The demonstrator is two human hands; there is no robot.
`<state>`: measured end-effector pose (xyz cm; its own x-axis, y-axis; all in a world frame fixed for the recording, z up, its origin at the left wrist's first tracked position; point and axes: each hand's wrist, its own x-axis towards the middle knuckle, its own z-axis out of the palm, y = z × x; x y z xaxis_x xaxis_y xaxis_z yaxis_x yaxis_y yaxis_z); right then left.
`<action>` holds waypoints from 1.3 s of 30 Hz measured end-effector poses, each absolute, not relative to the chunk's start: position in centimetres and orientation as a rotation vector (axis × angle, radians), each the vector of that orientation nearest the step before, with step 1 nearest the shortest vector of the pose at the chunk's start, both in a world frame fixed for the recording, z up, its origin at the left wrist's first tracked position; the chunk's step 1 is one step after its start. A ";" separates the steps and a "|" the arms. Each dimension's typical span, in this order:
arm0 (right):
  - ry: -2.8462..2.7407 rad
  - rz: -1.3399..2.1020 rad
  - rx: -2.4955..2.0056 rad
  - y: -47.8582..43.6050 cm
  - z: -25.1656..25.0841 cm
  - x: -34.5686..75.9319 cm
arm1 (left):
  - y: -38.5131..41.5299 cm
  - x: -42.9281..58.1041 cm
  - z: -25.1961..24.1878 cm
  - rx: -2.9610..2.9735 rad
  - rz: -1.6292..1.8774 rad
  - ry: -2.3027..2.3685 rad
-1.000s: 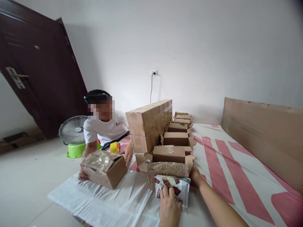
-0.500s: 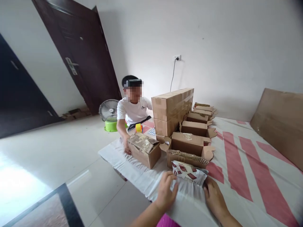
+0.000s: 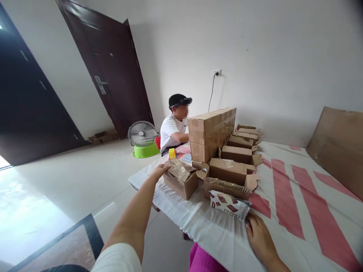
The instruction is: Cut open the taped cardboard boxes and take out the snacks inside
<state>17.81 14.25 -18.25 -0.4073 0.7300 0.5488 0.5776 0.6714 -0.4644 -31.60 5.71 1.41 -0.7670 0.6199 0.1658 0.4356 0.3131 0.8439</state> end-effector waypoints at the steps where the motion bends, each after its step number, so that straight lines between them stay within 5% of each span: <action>1: -2.127 0.264 -1.002 14.2 -18.2 17.8 | 5.2 -31.8 0.9 0.952 1.413 2.342; 18: -1.934 0.529 -1.188 12.2 -14.8 14.5 | -6.5 -27.8 -3.5 0.989 1.511 1.954; 39: -1.776 0.373 -1.198 11.8 -10.5 11.9 | -4.9 -27.3 -4.7 0.897 1.457 1.831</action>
